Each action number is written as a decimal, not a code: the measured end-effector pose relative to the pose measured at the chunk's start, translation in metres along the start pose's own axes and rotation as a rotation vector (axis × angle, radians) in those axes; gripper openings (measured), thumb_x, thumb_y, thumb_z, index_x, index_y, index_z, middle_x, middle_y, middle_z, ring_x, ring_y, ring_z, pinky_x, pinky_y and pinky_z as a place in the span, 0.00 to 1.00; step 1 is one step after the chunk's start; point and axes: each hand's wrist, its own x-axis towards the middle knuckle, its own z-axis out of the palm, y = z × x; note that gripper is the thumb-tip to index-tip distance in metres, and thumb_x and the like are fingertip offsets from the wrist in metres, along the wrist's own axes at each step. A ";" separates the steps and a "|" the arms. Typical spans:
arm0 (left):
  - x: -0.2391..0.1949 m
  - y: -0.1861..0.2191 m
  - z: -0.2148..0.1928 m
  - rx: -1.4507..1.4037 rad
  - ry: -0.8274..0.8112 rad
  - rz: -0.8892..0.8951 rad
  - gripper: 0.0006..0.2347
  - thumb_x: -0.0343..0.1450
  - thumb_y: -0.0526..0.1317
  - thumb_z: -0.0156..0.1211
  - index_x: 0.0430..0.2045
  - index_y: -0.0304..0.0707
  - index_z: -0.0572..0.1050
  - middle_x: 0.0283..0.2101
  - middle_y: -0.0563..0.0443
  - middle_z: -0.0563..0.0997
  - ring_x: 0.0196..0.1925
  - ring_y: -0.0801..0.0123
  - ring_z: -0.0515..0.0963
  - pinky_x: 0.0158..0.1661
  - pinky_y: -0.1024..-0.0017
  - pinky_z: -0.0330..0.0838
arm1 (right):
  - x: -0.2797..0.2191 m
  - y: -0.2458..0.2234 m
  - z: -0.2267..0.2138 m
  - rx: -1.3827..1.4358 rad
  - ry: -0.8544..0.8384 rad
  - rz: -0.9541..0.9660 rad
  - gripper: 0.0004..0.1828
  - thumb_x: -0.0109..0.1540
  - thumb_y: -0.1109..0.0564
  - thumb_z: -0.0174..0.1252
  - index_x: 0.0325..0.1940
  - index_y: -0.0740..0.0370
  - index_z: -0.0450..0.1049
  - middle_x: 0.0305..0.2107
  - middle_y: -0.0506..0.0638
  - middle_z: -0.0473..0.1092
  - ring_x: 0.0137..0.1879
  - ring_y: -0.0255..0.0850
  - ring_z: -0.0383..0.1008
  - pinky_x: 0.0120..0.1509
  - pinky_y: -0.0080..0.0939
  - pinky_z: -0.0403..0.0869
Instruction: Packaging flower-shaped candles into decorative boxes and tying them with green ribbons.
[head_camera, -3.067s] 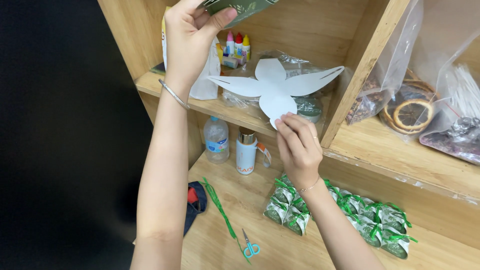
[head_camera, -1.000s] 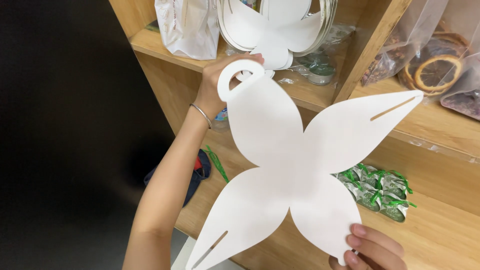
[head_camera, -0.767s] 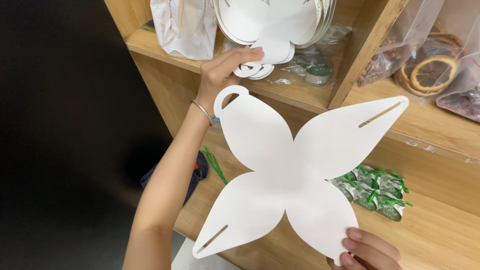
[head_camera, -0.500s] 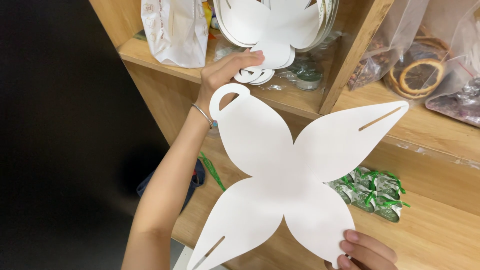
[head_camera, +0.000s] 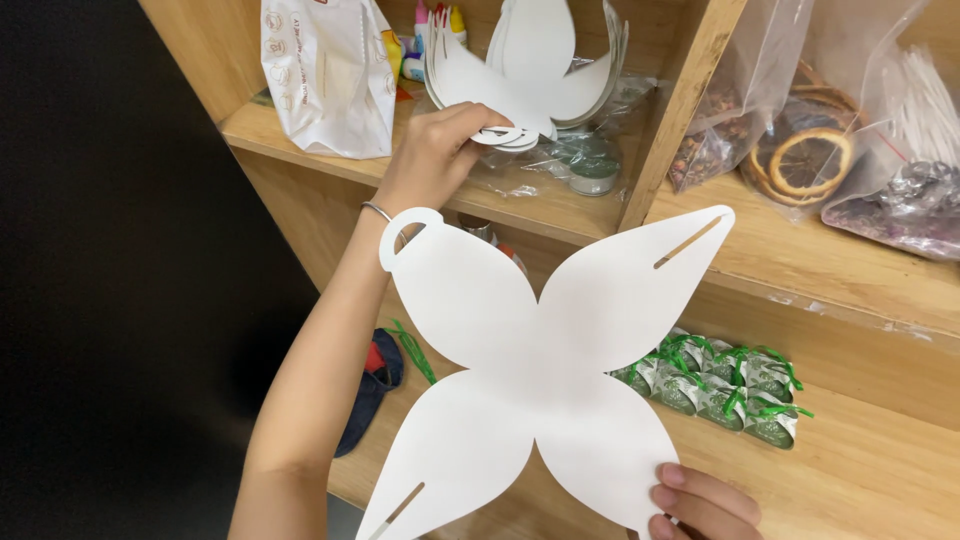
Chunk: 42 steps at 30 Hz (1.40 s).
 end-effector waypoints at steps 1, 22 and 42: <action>0.002 0.004 -0.001 -0.002 0.000 0.002 0.17 0.64 0.18 0.57 0.43 0.35 0.80 0.45 0.46 0.85 0.47 0.56 0.86 0.45 0.66 0.79 | 0.002 0.000 0.002 -0.003 0.001 0.000 0.11 0.55 0.62 0.63 0.37 0.52 0.71 0.36 0.45 0.73 0.51 0.39 0.76 0.62 0.45 0.77; 0.052 -0.003 -0.049 -0.036 -0.095 -0.126 0.07 0.68 0.36 0.78 0.33 0.31 0.85 0.29 0.46 0.86 0.30 0.77 0.83 0.34 0.76 0.76 | -0.006 -0.002 0.000 0.131 0.014 0.097 0.10 0.63 0.60 0.60 0.47 0.51 0.72 0.46 0.49 0.75 0.54 0.38 0.78 0.62 0.40 0.78; -0.023 0.018 -0.125 -0.433 0.346 -0.089 0.05 0.79 0.24 0.62 0.48 0.28 0.79 0.49 0.47 0.84 0.49 0.73 0.85 0.51 0.75 0.84 | 0.132 -0.033 -0.036 0.589 0.217 0.579 0.10 0.69 0.67 0.59 0.52 0.62 0.67 0.41 0.57 0.76 0.45 0.39 0.78 0.53 0.40 0.79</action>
